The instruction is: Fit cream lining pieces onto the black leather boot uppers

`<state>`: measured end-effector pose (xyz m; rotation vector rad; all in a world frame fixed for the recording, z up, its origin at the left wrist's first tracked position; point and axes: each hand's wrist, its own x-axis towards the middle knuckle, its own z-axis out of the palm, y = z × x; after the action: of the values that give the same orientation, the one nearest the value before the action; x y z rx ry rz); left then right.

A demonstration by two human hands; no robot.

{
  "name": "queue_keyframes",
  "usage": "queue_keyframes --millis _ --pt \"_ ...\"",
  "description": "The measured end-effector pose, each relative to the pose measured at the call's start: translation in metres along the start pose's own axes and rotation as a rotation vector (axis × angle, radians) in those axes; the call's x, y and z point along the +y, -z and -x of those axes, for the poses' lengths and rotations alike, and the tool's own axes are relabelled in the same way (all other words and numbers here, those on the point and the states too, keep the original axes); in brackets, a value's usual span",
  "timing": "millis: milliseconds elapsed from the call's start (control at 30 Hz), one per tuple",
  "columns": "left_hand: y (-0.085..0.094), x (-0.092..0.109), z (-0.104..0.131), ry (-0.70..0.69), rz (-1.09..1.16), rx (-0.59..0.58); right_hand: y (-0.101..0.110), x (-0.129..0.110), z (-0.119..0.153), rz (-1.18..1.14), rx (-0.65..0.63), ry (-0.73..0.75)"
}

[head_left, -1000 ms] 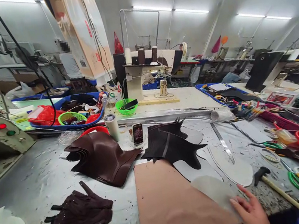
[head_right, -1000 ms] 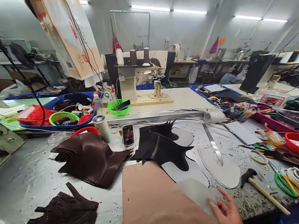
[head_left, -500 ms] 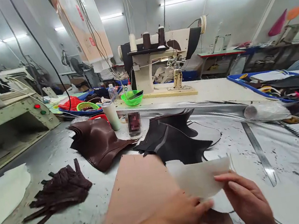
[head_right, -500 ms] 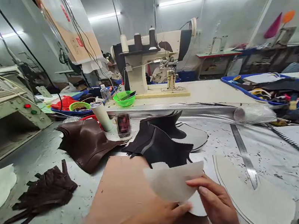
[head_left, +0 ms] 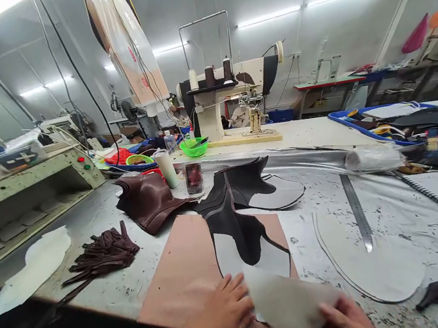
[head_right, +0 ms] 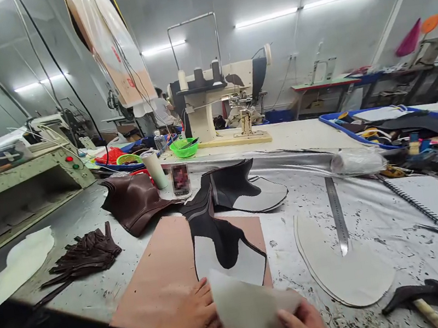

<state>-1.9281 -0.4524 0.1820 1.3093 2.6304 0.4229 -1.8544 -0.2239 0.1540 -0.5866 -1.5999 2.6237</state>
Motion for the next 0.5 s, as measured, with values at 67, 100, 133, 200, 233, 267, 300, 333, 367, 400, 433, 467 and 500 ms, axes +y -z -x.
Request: queue_keyframes --millis 67,100,133,200,233,267,300,333,367,400,433,467,500 --pt "-0.001 -0.003 0.0 0.011 0.026 0.049 -0.033 0.004 -0.015 0.047 -0.167 -0.02" --pt "0.001 -0.006 0.001 0.013 0.045 0.047 -0.046 0.004 -0.024 0.106 -0.236 -0.021" --pt "0.003 -0.01 0.002 0.014 0.066 0.031 -0.055 0.004 -0.033 0.178 -0.288 -0.023" --pt "0.011 -0.02 0.009 0.023 0.118 -0.004 -0.062 0.002 -0.048 0.321 -0.341 -0.009" --pt "0.015 -0.026 0.013 0.031 0.155 -0.012 -0.06 0.001 -0.053 0.381 -0.352 0.002" --pt "0.019 -0.032 0.016 0.043 0.202 -0.009 -0.057 -0.001 -0.056 0.435 -0.362 0.017" --pt "0.021 -0.038 0.018 0.053 0.257 0.003 -0.054 -0.002 -0.058 0.486 -0.364 0.033" --pt "0.022 -0.042 0.018 0.062 0.323 0.03 -0.051 -0.003 -0.058 0.534 -0.353 0.05" --pt "0.022 -0.046 0.017 0.071 0.395 0.065 -0.049 -0.004 -0.057 0.582 -0.333 0.066" --pt "0.02 -0.048 0.014 0.089 0.463 0.108 -0.047 -0.005 -0.056 0.624 -0.309 0.079" --pt "0.018 -0.049 0.01 0.128 0.515 0.158 -0.047 -0.006 -0.055 0.656 -0.285 0.089" --pt "0.015 -0.049 0.005 0.183 0.542 0.21 -0.047 -0.007 -0.054 0.681 -0.266 0.093" --pt "0.013 -0.047 0.001 0.251 0.543 0.261 -0.047 -0.008 -0.053 0.705 -0.252 0.095"
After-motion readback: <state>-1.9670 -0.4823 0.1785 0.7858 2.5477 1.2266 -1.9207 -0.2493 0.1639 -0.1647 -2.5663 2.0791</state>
